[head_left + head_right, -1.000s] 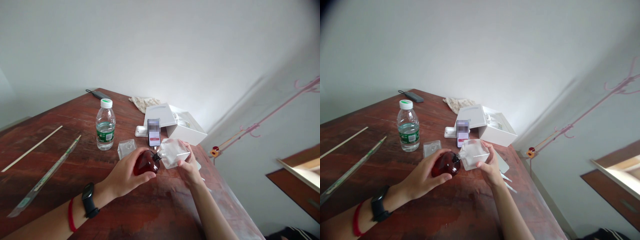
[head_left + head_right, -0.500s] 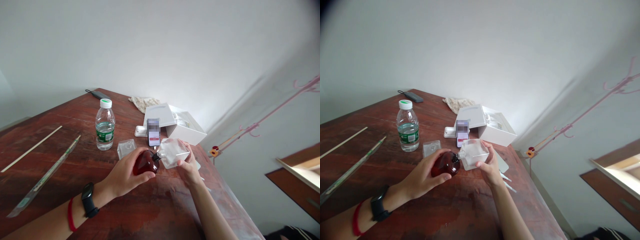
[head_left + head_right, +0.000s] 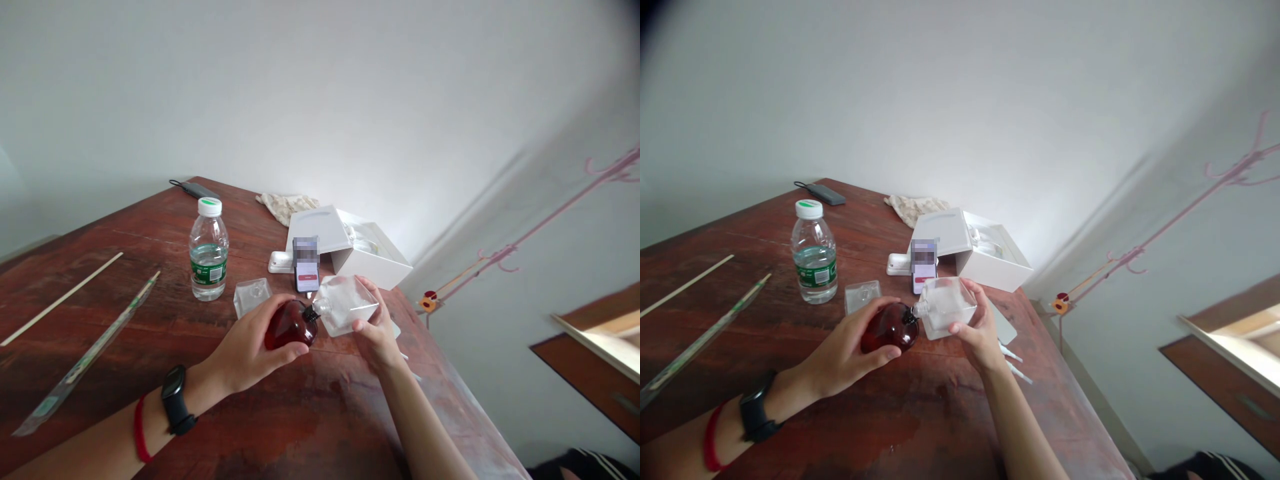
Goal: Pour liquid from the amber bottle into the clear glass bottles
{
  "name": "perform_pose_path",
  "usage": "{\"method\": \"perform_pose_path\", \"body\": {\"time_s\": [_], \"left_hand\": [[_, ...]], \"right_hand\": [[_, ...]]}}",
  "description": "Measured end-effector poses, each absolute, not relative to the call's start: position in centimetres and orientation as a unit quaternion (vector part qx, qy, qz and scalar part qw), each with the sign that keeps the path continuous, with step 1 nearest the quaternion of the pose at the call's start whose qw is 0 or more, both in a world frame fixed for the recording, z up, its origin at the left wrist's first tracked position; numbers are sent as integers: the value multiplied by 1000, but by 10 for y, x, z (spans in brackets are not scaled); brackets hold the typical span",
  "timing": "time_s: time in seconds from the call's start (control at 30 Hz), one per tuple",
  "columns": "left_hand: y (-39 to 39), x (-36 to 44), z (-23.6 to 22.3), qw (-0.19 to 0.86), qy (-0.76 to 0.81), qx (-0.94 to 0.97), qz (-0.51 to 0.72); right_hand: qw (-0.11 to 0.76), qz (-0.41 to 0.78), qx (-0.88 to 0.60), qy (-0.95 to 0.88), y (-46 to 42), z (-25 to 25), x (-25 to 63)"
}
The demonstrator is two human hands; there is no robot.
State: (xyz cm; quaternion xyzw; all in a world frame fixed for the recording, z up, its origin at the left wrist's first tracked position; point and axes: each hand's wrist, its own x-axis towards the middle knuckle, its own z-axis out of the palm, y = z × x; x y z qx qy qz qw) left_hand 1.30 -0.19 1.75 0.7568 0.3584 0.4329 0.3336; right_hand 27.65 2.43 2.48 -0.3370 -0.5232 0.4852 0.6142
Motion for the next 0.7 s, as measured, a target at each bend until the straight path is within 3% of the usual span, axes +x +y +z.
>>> {"method": "perform_pose_path", "body": {"time_s": [0.7], "left_hand": [[-4, 14, 18, 331, 351, 758, 440]], "right_hand": [[624, 476, -340, -518, 24, 27, 277]]}}
